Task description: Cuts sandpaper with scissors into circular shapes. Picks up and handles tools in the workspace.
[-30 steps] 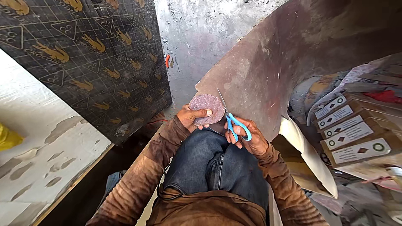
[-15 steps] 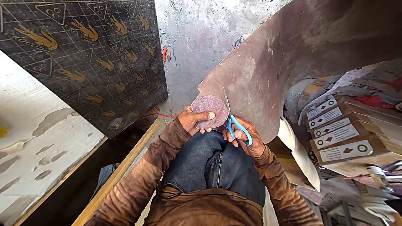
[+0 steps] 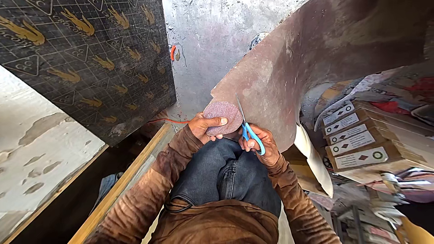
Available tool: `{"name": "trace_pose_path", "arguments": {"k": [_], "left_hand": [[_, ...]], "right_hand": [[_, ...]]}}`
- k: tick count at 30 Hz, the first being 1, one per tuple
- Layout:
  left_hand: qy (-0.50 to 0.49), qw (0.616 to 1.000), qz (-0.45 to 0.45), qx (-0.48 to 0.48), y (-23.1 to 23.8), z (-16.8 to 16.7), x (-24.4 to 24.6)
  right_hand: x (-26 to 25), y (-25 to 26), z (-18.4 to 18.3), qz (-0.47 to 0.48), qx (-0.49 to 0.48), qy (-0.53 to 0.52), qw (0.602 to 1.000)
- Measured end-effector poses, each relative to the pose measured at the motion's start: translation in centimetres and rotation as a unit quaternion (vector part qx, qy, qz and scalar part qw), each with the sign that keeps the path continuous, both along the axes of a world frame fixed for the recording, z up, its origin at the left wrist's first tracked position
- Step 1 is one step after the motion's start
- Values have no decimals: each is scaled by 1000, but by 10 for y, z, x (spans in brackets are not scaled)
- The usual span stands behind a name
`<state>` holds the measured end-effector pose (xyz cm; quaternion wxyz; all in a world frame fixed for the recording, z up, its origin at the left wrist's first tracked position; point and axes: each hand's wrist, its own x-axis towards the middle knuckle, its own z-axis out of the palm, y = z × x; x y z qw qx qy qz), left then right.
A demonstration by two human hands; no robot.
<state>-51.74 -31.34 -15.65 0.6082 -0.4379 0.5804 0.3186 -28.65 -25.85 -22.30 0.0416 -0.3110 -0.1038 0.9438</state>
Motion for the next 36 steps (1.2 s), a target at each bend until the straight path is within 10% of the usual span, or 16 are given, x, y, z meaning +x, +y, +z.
{"name": "trace_pose_path", "arguments": {"k": [36], "left_hand": [[-19, 995, 58, 83, -11, 18, 7]], "right_hand": [[-4, 38, 13, 102, 23, 43, 994]]}}
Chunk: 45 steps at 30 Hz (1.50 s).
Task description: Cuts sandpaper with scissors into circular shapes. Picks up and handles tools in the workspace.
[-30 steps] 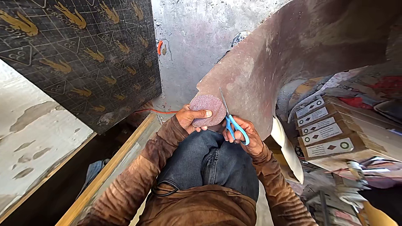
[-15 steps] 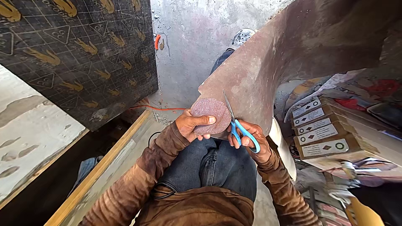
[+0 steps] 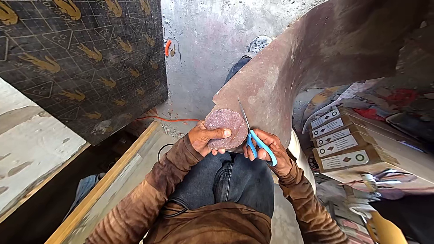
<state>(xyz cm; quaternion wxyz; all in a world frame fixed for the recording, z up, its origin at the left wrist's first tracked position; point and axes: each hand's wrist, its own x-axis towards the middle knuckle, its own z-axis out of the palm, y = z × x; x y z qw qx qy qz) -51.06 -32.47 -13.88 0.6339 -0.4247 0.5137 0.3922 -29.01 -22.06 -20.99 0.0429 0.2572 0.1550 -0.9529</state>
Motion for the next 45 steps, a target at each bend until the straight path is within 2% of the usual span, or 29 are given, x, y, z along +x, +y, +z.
{"name": "trace_pose_path", "arguments": {"k": [3, 8, 13, 23, 31, 41, 45], "left_hand": [[0, 1000, 2, 19, -3, 3, 0], [-11, 999, 25, 23, -14, 1, 1], [-15, 999, 34, 29, -17, -6, -2], [-34, 998, 3, 53, -14, -4, -11], [-40, 998, 15, 50, -18, -8, -13], [-46, 996, 8, 74, -18, -3, -9], [-36, 994, 24, 101, -14, 2, -4]], "right_hand": [[-2, 2, 1, 17, -8, 11, 1000], [-2, -11, 1, -9, -21, 4, 1000], [-5, -16, 2, -21, 27, -34, 999], [-9, 20, -8, 76, 0, 31, 997], [-5, 3, -12, 23, -3, 20, 1000], [-11, 13, -4, 83, 31, 25, 996], [-14, 16, 0, 78, 9, 19, 997]]}}
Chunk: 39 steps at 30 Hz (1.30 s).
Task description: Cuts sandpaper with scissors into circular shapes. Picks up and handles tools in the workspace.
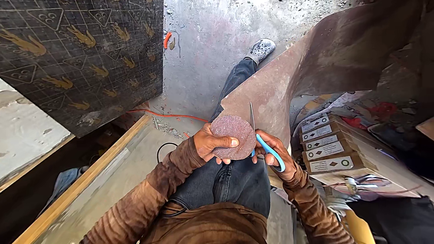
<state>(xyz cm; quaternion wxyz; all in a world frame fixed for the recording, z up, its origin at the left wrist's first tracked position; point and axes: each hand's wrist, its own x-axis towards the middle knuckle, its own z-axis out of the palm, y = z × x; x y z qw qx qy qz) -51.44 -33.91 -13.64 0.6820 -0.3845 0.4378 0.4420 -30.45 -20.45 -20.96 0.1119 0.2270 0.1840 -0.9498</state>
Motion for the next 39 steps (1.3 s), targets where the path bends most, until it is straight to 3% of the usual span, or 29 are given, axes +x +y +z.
{"name": "trace_pose_path", "arguments": {"k": [11, 21, 32, 35, 39], "left_hand": [[-37, 999, 10, 36, -9, -12, -7], [-64, 996, -13, 64, -7, -12, -15], [-64, 997, 5, 42, -15, -15, -13], [-63, 997, 7, 48, -17, -18, -12], [-57, 997, -2, 52, -18, -17, -12]], "right_hand": [[1, -6, 3, -39, 40, -33, 998], [-12, 45, -12, 124, 46, 75, 988], [-4, 13, -12, 36, 28, 14, 999], [-3, 10, -12, 42, 68, 15, 997], [-7, 23, -12, 90, 47, 34, 994]]}}
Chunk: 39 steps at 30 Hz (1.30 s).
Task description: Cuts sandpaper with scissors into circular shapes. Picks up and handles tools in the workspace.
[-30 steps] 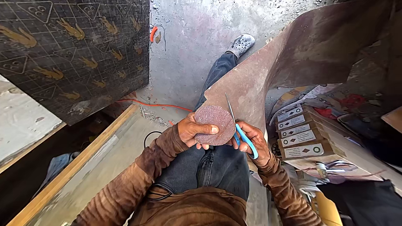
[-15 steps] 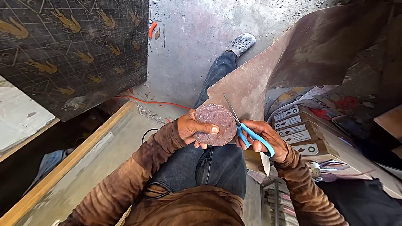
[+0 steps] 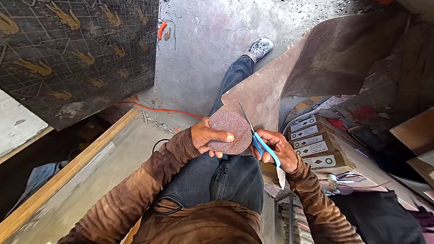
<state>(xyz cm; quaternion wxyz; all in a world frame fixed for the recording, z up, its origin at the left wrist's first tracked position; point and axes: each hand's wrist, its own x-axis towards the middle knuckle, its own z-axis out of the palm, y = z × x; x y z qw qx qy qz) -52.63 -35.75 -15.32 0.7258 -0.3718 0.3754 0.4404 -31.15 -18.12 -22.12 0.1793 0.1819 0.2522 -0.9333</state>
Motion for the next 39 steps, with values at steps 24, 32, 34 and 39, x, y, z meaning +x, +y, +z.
{"name": "trace_pose_path", "arguments": {"k": [24, 32, 34, 39], "left_hand": [[11, 999, -25, 32, 8, 10, -3], [0, 999, -7, 43, 9, 8, 1], [-6, 999, -10, 41, 8, 6, 4], [-6, 999, -32, 28, 7, 11, 6]], "right_hand": [[-28, 46, -10, 148, 23, 81, 985], [-13, 42, -11, 93, 46, 66, 992], [-9, 43, -12, 92, 48, 62, 993], [-17, 52, -8, 153, 42, 80, 984]]}}
